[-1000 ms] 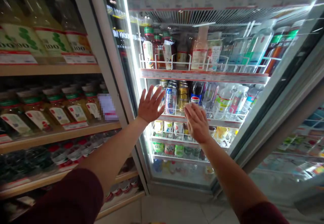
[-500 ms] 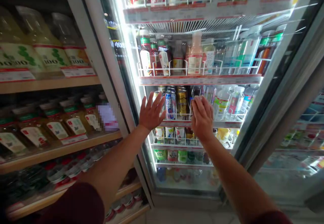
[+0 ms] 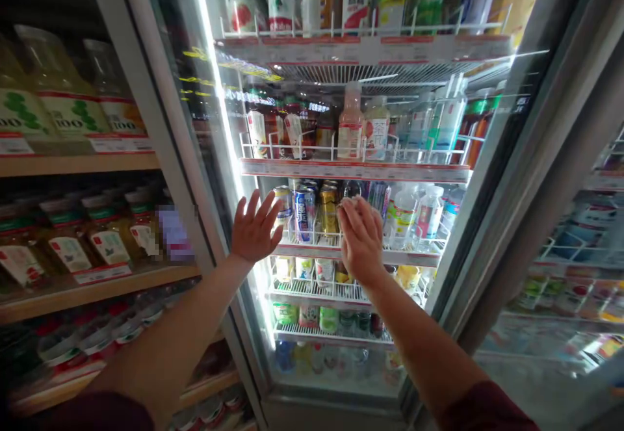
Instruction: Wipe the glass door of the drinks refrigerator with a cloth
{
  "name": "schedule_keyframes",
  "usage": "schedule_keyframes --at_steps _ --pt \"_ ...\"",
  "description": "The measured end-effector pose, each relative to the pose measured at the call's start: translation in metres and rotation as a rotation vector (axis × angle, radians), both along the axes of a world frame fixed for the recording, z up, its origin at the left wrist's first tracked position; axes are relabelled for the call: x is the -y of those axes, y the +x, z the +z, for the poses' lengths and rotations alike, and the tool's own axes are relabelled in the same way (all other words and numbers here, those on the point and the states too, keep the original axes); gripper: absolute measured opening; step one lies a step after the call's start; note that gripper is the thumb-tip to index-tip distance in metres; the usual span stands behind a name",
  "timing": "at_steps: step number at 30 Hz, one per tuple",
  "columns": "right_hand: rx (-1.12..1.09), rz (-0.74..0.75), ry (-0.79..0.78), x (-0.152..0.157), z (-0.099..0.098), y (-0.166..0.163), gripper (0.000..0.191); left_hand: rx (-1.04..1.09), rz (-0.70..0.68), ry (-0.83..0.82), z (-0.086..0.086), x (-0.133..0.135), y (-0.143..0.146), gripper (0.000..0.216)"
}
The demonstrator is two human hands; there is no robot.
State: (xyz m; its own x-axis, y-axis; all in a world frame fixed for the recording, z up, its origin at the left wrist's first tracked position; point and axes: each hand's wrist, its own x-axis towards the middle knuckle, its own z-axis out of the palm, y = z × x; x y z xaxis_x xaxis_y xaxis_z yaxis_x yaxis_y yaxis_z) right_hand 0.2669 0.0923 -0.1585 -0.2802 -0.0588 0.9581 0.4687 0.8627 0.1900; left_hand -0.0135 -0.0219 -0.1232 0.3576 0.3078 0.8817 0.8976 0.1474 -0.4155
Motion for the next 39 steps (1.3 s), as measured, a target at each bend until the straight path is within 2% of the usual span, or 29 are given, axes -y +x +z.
schedule_keyframes --at_steps 3,5,7,10,11,13,16,18,20,23,24,26,29,31,33,37,39 --pt "0.308 0.103 0.11 0.0 -0.022 0.009 0.075 0.059 0.012 0.017 -0.014 -0.001 -0.003 0.077" --pt "0.441 0.134 0.139 -0.006 -0.028 0.026 0.072 0.175 0.039 0.062 -0.038 0.002 0.0 0.078" --pt "0.342 0.082 0.093 -0.019 -0.015 0.047 0.073 0.295 0.079 0.045 -0.07 0.007 0.005 0.079" --pt "-0.025 -0.013 0.017 -0.037 0.013 0.067 0.078 0.295 0.084 0.031 -0.117 0.012 0.008 0.081" --pt "-0.111 -0.026 0.004 -0.037 0.016 0.067 0.078 0.312 0.09 0.034 -0.128 0.011 0.006 0.081" --pt "-0.137 -0.02 -0.001 -0.029 0.005 0.055 0.077 0.346 0.097 0.042 -0.141 0.008 0.002 0.081" --pt "0.219 0.094 0.121 -0.006 -0.03 0.028 0.07 0.356 0.09 0.054 -0.146 0.003 -0.005 0.08" --pt "0.38 0.153 0.143 0.001 -0.037 0.02 0.069 0.348 0.083 0.061 -0.145 0.0 -0.007 0.081" --pt "0.33 0.128 0.073 -0.002 -0.017 0.02 0.074 0.349 0.08 0.067 -0.144 -0.001 -0.006 0.081" --pt "0.011 0.027 -0.032 -0.014 0.03 0.02 0.084 0.36 0.074 0.08 -0.144 -0.001 -0.003 0.081" --pt "-0.071 0.002 -0.042 -0.016 0.04 0.018 0.086 0.363 0.069 0.085 -0.145 -0.001 -0.003 0.081" --pt "-0.076 -0.028 -0.044 -0.013 0.041 0.008 0.087 0.363 0.066 0.091 -0.145 -0.002 -0.002 0.081" --pt "0.275 0.038 0.043 0.001 0.014 -0.012 0.078 0.348 0.085 0.092 -0.145 -0.002 -0.003 0.082" --pt "0.419 0.093 0.092 0.008 0.007 -0.023 0.068 0.331 0.094 0.091 -0.145 -0.002 -0.003 0.082" --pt "0.361 0.091 0.076 0.011 0.023 -0.034 0.063 0.318 0.09 0.1 -0.144 -0.001 -0.004 0.081" --pt "0.097 -0.016 0.005 0.018 0.072 -0.066 0.057 0.33 0.08 0.095 -0.145 0.0 -0.005 0.082" --pt "0.131 -0.036 0.039 0.028 0.074 -0.088 0.052 0.342 0.06 0.096 -0.146 -0.002 -0.007 0.08"
